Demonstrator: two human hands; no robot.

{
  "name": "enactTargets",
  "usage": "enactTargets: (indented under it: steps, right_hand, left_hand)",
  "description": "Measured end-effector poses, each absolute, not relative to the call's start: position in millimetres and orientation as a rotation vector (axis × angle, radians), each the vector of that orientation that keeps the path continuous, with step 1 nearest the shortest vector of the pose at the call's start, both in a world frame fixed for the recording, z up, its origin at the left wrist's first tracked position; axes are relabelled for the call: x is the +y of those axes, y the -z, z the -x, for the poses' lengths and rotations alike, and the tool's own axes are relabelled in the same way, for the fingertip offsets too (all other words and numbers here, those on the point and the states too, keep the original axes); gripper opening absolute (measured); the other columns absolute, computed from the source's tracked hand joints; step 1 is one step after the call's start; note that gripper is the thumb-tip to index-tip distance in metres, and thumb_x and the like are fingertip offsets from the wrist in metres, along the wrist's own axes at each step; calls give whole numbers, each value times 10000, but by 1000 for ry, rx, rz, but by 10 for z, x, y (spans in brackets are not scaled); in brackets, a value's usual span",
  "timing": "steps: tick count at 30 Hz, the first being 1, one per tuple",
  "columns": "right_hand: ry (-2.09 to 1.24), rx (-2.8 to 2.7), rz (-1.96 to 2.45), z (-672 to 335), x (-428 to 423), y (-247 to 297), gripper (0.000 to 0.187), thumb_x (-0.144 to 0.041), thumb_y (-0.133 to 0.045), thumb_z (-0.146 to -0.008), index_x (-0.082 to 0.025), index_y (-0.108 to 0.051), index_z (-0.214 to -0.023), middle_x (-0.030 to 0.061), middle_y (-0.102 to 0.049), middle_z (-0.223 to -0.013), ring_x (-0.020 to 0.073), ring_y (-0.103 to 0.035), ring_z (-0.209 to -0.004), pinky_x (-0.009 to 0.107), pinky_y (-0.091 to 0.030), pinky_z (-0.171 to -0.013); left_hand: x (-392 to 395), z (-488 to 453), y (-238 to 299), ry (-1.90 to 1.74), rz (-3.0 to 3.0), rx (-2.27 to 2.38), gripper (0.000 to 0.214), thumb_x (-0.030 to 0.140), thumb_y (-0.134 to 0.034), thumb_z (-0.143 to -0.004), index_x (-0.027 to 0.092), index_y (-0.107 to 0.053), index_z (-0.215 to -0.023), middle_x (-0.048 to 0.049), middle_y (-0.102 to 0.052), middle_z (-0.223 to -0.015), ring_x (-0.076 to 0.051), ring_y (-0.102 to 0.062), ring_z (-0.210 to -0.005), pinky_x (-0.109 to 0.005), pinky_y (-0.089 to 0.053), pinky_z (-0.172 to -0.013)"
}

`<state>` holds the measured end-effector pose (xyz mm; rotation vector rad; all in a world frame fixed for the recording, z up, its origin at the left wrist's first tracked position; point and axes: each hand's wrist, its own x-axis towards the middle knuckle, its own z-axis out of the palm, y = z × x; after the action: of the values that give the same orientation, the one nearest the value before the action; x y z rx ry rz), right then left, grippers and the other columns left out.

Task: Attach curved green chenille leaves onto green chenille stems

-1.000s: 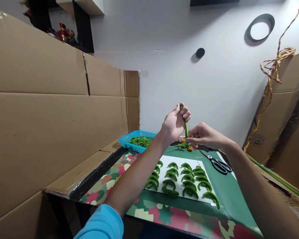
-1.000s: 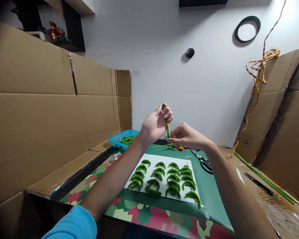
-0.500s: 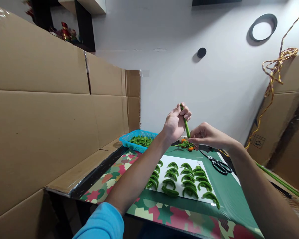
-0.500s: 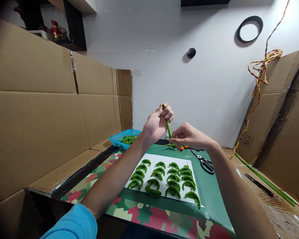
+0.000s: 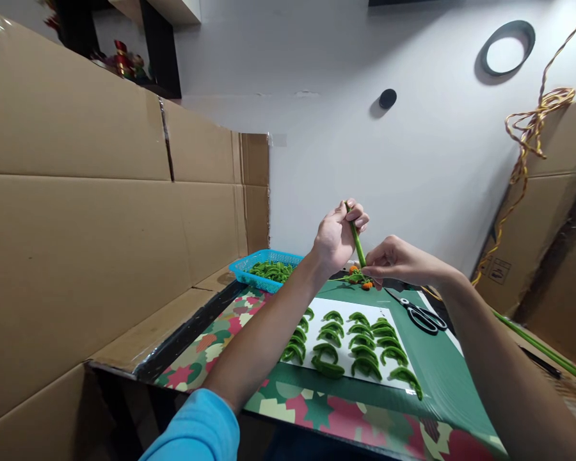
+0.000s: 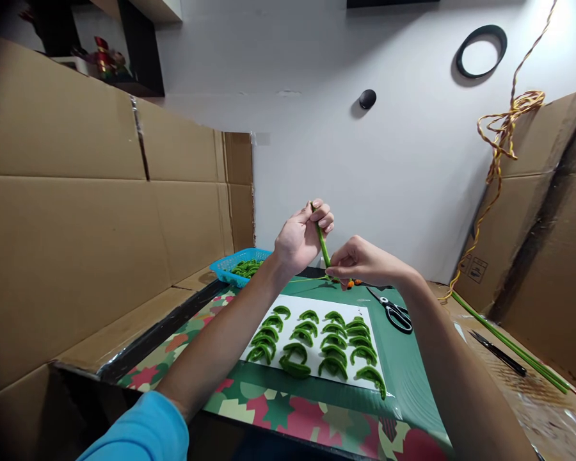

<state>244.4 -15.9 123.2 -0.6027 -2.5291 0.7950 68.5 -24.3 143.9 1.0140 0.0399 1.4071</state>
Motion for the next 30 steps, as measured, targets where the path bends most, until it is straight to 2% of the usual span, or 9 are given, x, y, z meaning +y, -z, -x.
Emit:
enactTargets:
  steps: [10, 30]
  right_hand:
    - [-779, -2502, 627, -2446, -141, -1218, 407, -426, -680, -963, -162, -667, -653, 42, -700, -610, 82, -462, -510, 292, -291, -490]
    - [-768, -2537, 624, -2421, -147, -1212, 389, -376, -668, -962, -156, -672, -641, 29, -678, -585, 67, -421, -487, 290, -273, -480]
  left_hand:
    - [-233, -710, -1424, -1442, -996, 48, 351, 198, -344, -1111, 178, -494, -794, 19, -385, -698, -121, -416, -614, -258, -349, -628]
    - [-252, -741, -1412, -1519, -906, 41, 367, 203, -357, -1114, 186, -442, -756, 27, -373, -674, -115, -396, -590, -244, -342, -604]
